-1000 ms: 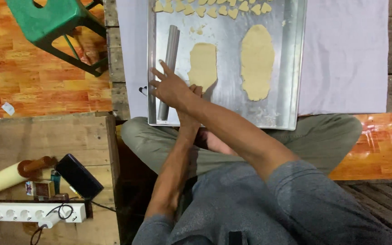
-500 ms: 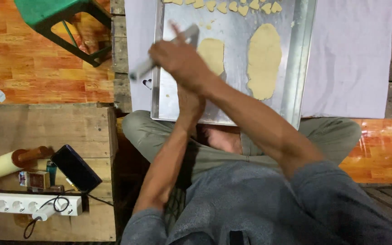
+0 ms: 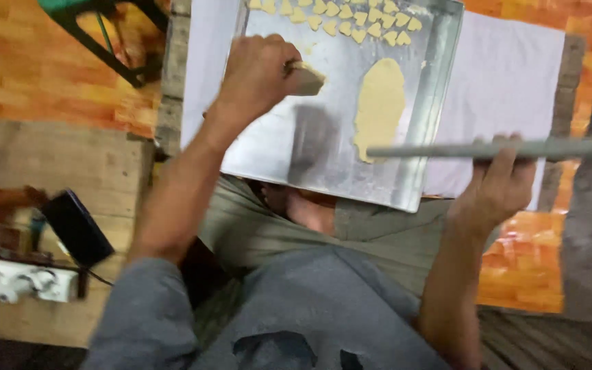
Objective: Rolling out dough and cutting it into heart shapes using a mold on a metal tray.
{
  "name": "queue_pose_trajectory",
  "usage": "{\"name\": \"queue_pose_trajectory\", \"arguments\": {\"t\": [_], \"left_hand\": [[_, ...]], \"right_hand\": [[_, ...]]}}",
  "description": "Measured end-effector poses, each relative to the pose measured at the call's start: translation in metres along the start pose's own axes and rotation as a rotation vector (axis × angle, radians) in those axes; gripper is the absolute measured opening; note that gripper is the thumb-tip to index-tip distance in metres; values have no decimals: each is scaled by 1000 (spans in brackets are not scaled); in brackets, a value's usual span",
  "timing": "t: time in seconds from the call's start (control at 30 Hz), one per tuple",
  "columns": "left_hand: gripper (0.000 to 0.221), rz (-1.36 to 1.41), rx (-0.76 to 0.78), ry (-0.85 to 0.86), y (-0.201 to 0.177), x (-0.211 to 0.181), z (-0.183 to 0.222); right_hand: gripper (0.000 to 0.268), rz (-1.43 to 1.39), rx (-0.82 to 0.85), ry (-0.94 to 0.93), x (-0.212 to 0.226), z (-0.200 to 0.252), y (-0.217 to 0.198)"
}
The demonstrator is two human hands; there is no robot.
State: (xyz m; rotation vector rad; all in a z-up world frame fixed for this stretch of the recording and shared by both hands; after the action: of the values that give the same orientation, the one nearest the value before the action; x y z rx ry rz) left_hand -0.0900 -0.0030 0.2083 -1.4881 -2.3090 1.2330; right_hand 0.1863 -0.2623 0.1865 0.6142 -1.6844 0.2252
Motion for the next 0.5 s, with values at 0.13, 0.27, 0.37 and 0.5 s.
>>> {"name": "queue_pose_trajectory", "arguments": {"t": [0.13,0.27,0.37,0.5], "left_hand": [[20,-12,250,38,-22,0,-2],[18,-19,589,-146,-42,-2,-15],[26,15,704,-143,7,56,-13],[25,5,551,-263,59,93,15]], "right_hand": [[32,40,-226,166,-24,24,-61],[29,-28,-282,250,-35,51,-91],[29,0,-314,331,-42,51,-101],[29,-2,-382,294,-71,49,-127]]}}
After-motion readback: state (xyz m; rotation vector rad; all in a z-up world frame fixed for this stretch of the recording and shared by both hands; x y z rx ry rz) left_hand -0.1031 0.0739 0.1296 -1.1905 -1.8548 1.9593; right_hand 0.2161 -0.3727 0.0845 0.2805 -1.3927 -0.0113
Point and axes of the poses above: each hand's wrist, its own z-axis away from the middle knuckle, its own y-axis out of the palm, x = y × z, the point moved 2 cm from there along -z, towards the middle knuckle, and after that the axes turned 8 degrees about -x, right-handed, at the moved point
